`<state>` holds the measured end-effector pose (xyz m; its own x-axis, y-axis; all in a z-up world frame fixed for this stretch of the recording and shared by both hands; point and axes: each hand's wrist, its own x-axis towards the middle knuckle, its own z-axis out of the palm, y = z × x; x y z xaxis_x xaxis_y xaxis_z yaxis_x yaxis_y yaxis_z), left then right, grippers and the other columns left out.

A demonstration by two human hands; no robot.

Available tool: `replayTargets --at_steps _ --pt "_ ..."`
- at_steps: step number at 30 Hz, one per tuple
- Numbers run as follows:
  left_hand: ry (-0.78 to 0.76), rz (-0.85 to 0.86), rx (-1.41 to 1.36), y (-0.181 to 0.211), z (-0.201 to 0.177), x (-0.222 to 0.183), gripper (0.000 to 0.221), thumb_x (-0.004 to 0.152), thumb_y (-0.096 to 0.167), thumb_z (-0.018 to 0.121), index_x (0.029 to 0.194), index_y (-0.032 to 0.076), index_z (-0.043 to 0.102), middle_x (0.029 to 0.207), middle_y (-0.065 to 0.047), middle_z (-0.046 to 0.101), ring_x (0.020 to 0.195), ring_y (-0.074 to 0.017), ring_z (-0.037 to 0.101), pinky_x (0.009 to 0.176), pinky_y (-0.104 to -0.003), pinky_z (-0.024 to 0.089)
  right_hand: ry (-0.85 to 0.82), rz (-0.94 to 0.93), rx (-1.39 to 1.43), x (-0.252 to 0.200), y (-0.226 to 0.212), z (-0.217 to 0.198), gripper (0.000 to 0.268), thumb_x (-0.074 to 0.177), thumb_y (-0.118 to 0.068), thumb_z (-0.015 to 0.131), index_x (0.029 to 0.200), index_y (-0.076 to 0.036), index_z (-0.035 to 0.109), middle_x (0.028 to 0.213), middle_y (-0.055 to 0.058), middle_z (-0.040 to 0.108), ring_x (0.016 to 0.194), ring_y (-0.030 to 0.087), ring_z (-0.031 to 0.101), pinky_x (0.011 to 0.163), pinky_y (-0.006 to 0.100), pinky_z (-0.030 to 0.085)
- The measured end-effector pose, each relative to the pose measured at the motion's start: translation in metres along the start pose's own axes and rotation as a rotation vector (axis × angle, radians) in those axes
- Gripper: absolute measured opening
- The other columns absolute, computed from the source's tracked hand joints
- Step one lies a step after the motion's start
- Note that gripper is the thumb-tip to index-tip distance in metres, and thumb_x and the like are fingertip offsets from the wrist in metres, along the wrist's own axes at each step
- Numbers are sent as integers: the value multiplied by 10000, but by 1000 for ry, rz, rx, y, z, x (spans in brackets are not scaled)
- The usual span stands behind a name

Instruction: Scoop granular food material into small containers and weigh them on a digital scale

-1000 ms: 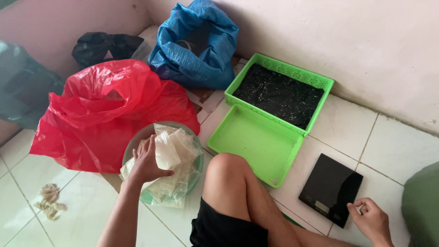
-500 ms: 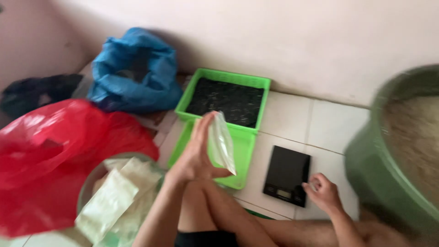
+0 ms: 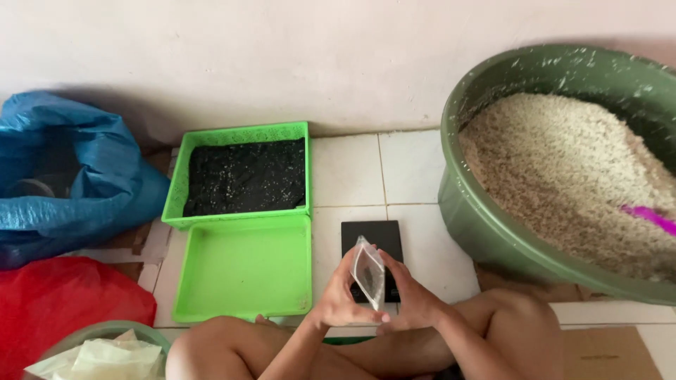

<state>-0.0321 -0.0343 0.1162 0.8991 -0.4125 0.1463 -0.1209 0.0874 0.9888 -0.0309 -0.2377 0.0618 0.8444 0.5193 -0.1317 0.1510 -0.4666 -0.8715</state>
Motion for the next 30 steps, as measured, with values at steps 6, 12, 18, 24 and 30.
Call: replayTargets --at_steps 6,12,18,24,30 --pt "-104 -39 277 41 -5 -8 1114 487 247 847 1445 11 329 1468 -205 433 1337 -373 461 1084 -468 388 45 -124 145 12 -4 15 1254 412 -247 910 1474 -130 253 1542 96 326 1390 288 373 1138 445 317" --pt "-82 152 435 40 -9 -12 966 546 188 833 1389 53 379 1379 -198 508 1209 -377 582 995 -448 487 191 -224 60 20 -4 10 1148 422 -190 944 1425 -121 390 1463 80 444 1351 255 450 1131 383 344" --pt "-50 103 341 29 -8 -8 977 537 187 816 1389 35 364 1348 -191 522 1194 -353 585 993 -434 484 195 -323 46 20 17 13 1254 420 -168 965 1468 -207 277 1547 79 327 1416 297 362 1158 451 351" --pt "-53 104 371 31 -8 -10 986 521 191 791 1398 43 367 1378 -174 489 1227 -357 551 1022 -444 463 126 -176 -53 13 12 14 1321 434 -204 956 1506 -125 187 1576 120 242 1429 291 330 1167 411 311" --pt "-27 70 560 5 -14 -6 1084 471 168 863 1404 58 322 1431 -207 367 1273 -422 478 1055 -560 450 98 -227 384 4 -12 -17 1067 661 -401 713 1529 -122 158 1551 169 316 1391 349 364 1077 569 383"
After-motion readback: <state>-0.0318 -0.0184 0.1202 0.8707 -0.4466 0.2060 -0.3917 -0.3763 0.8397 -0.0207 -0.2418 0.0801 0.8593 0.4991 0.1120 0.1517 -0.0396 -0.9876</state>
